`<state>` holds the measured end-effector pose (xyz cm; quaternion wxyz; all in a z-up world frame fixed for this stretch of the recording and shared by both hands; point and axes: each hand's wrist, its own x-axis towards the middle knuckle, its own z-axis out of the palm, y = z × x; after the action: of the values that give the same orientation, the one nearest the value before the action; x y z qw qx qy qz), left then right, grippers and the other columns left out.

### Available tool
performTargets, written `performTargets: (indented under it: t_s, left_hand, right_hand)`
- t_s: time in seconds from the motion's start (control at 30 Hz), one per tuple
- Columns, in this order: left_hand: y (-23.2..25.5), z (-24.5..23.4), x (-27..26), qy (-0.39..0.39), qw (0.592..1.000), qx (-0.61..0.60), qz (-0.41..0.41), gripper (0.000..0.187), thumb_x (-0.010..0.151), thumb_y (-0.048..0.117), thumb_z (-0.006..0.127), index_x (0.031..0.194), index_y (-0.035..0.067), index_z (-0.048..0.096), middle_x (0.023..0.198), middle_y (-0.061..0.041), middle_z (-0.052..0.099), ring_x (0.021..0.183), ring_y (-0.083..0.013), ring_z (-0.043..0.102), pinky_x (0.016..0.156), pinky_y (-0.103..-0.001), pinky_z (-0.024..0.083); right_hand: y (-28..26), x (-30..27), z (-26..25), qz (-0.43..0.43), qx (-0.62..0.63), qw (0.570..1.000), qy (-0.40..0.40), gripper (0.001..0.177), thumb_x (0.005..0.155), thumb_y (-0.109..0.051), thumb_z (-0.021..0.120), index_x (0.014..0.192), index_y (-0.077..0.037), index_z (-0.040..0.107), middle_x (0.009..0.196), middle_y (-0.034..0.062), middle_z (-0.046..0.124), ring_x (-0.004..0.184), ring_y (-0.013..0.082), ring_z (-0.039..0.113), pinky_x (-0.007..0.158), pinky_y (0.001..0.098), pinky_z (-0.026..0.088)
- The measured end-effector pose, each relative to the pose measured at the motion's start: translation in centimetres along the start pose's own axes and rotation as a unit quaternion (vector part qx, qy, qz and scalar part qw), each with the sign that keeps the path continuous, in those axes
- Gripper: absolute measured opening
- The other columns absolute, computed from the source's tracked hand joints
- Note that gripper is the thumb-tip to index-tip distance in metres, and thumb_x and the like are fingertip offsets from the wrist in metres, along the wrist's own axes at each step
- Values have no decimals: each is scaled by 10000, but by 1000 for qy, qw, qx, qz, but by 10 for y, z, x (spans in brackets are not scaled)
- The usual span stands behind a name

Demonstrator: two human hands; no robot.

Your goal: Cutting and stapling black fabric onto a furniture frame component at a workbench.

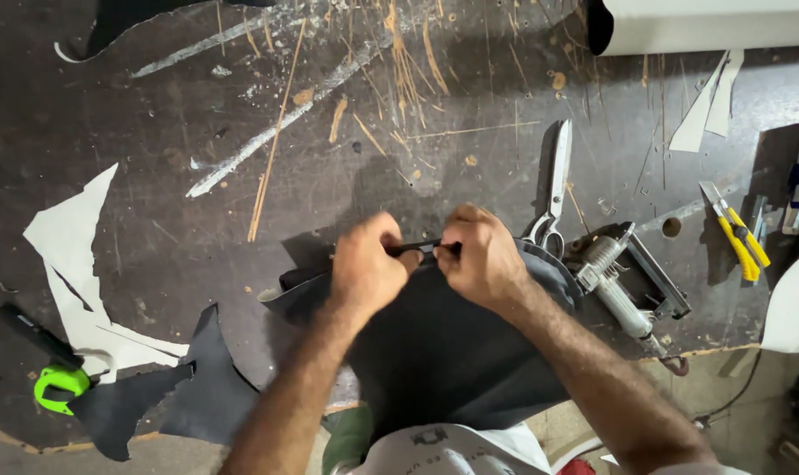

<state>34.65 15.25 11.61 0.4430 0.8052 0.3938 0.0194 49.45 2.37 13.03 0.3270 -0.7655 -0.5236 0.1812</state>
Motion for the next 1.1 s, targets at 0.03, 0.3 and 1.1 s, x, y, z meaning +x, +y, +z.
performTargets:
  t_s: [0.03,0.3,1.1]
  left_hand:
    - [5,-7,7,-61,996,19,-65,231,689,348,849,852,228,737,995,27,757,1022,-277,724,860,-426,588]
    - [11,-25,33,-226,963,5,-144,382,658,365,849,1033,296,830,1190,-25,774,1202,-290,687,1000,-376,559]
    - [15,-16,30,-212,971,-53,-99,324,741,259,790,1024,102,810,1104,-121,774,1138,-302,712,955,-413,595]
  right_hand:
    - [4,2,2,13,7,1000,-16,185,679,-86,846,714,-20,677,823,176,664,735,438,664,667,534,542]
    - [83,-109,-91,300,-119,941,98,513,860,-93,776,1352,-76,631,1100,278,685,1044,493,664,874,610,544]
    - [-139,-11,-95,523,216,822,-57,516,1036,-401,556,830,67,627,562,208,545,403,360,574,351,535,501]
